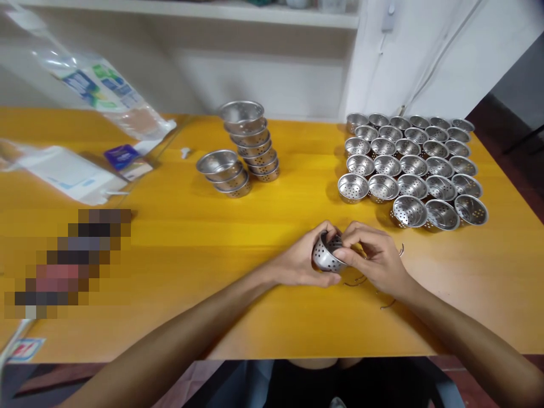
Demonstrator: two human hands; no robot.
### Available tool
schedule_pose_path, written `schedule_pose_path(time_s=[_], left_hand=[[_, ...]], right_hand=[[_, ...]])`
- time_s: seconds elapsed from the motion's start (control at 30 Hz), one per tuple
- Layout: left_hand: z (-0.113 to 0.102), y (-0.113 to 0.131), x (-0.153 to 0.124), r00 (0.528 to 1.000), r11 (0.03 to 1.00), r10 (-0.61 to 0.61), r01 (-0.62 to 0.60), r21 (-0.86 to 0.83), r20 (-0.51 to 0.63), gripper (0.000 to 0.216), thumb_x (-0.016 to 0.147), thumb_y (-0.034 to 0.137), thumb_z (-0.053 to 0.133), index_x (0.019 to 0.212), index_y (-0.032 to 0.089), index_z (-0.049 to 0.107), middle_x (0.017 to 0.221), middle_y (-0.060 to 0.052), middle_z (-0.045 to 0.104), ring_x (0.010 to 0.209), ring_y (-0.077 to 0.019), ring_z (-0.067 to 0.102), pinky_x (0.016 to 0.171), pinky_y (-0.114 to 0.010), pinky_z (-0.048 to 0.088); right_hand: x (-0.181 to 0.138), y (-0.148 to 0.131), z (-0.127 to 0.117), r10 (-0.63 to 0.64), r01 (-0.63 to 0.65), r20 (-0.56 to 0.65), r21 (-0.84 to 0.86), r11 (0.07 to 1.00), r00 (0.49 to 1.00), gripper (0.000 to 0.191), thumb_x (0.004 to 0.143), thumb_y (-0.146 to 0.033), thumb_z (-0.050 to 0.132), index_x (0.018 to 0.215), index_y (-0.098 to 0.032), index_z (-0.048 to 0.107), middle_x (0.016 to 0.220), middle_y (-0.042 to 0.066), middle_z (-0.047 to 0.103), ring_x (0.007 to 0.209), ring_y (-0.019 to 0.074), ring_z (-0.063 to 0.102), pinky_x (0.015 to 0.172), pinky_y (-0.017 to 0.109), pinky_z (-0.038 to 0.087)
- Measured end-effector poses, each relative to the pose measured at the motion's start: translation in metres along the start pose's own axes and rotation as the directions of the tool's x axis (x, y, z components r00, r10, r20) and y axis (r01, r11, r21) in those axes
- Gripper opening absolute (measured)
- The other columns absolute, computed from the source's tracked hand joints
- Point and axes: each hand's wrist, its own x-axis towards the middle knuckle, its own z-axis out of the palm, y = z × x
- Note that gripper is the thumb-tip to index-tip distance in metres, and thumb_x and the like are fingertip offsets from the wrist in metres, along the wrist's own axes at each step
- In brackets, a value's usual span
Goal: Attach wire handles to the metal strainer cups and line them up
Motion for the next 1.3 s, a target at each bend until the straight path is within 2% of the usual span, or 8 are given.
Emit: schedule_pose_path(time_s=[0.43,0.67,0.8,0.9,1.03,1.1,1.2,1.3], left_hand=[[0.000,0.001,0.000,1.000,0.999,-0.017,0.017,-0.037,-0.004,0.059,0.075,0.043,0.090,0.097,0.023,0.039,0.093,0.003,0.039,0.079,-0.0122,0.037,0.067,-0.026,0.035],[0.002,-0.003,-0.001,0.999,0.999,0.029,-0.030,-0.016,-0.031,0.058,0.077,0.043,0.091,0.098,0.023,0.041,0.093,0.002,0.042,0.080,-0.0121,0.041,0.068,-0.025,0.037],[0.005,-0.006,-0.001,0.981,0.991,0.130,-0.130,0.012,-0.145,0.059,0.076,0.039,0.092,0.100,0.024,0.041,0.111,-0.004,0.056,0.095,-0.0167,0.057,0.079,-0.029,0.047],[0.005,-0.010,-0.001,0.943,0.966,0.216,-0.169,0.195,-0.252,0.058,0.076,0.036,0.092,0.103,0.024,0.043,0.126,-0.008,0.059,0.106,-0.0215,0.063,0.089,-0.034,0.052],[0.002,-0.013,-0.003,0.905,0.811,0.370,-0.204,0.548,-0.211,0.046,0.083,0.031,0.089,0.105,0.024,0.048,0.134,-0.012,0.060,0.119,-0.0275,0.065,0.100,-0.042,0.054],[0.001,-0.012,-0.004,0.897,0.722,0.423,-0.250,0.645,-0.126,0.044,0.085,0.032,0.088,0.110,0.024,0.053,0.138,-0.014,0.058,0.131,-0.0313,0.062,0.107,-0.046,0.054],[-0.002,-0.006,-0.003,0.884,0.639,0.458,-0.254,0.726,-0.094,0.044,0.087,0.035,0.087,0.117,0.024,0.056,0.136,-0.015,0.059,0.128,-0.0309,0.063,0.106,-0.046,0.056],[-0.006,0.002,0.002,0.810,0.527,0.564,-0.201,0.826,-0.163,0.037,0.087,0.030,0.085,0.113,0.024,0.061,0.128,-0.011,0.067,0.120,-0.0296,0.065,0.104,-0.049,0.057]], right_hand=[[-0.002,0.001,0.000,0.017,-0.017,0.004,0.014,1.000,1.000,0.033,0.100,-0.046,0.078,0.079,-0.023,0.067,0.079,-0.001,0.063,0.077,0.0157,0.059,0.073,0.032,0.047],[-0.005,0.003,-0.001,-0.066,0.066,-0.012,0.059,0.996,0.998,0.017,0.104,-0.033,0.072,0.089,-0.025,0.074,0.090,0.001,0.069,0.085,0.0165,0.065,0.078,0.034,0.052],[-0.007,0.002,-0.001,-0.108,0.093,-0.110,-0.135,0.987,0.988,0.011,0.102,-0.030,0.073,0.093,-0.028,0.079,0.108,0.005,0.068,0.103,0.0210,0.065,0.092,0.042,0.054],[-0.007,0.007,-0.001,0.018,-0.047,-0.203,-0.137,0.989,0.979,0.008,0.096,-0.032,0.077,0.103,-0.028,0.076,0.112,0.005,0.063,0.098,0.0207,0.064,0.088,0.041,0.057],[-0.008,0.016,0.001,0.302,-0.298,-0.099,0.060,0.953,0.948,0.024,0.097,-0.031,0.070,0.118,-0.025,0.060,0.082,-0.004,0.062,0.056,0.0126,0.057,0.051,0.026,0.047],[-0.008,0.017,0.001,0.325,-0.326,-0.090,0.002,0.945,0.942,0.021,0.097,-0.033,0.068,0.114,-0.024,0.061,0.069,-0.007,0.057,0.046,0.0112,0.050,0.046,0.025,0.040],[-0.007,0.010,-0.005,0.262,-0.306,-0.216,-0.203,0.930,0.941,0.021,0.105,-0.041,0.059,0.105,-0.021,0.065,0.067,-0.003,0.061,0.052,0.0136,0.056,0.051,0.026,0.041],[-0.006,-0.001,-0.012,0.202,-0.320,-0.253,-0.637,0.701,0.946,0.041,0.114,-0.039,0.042,0.092,-0.017,0.068,0.070,0.006,0.069,0.061,0.0186,0.064,0.060,0.030,0.044]])
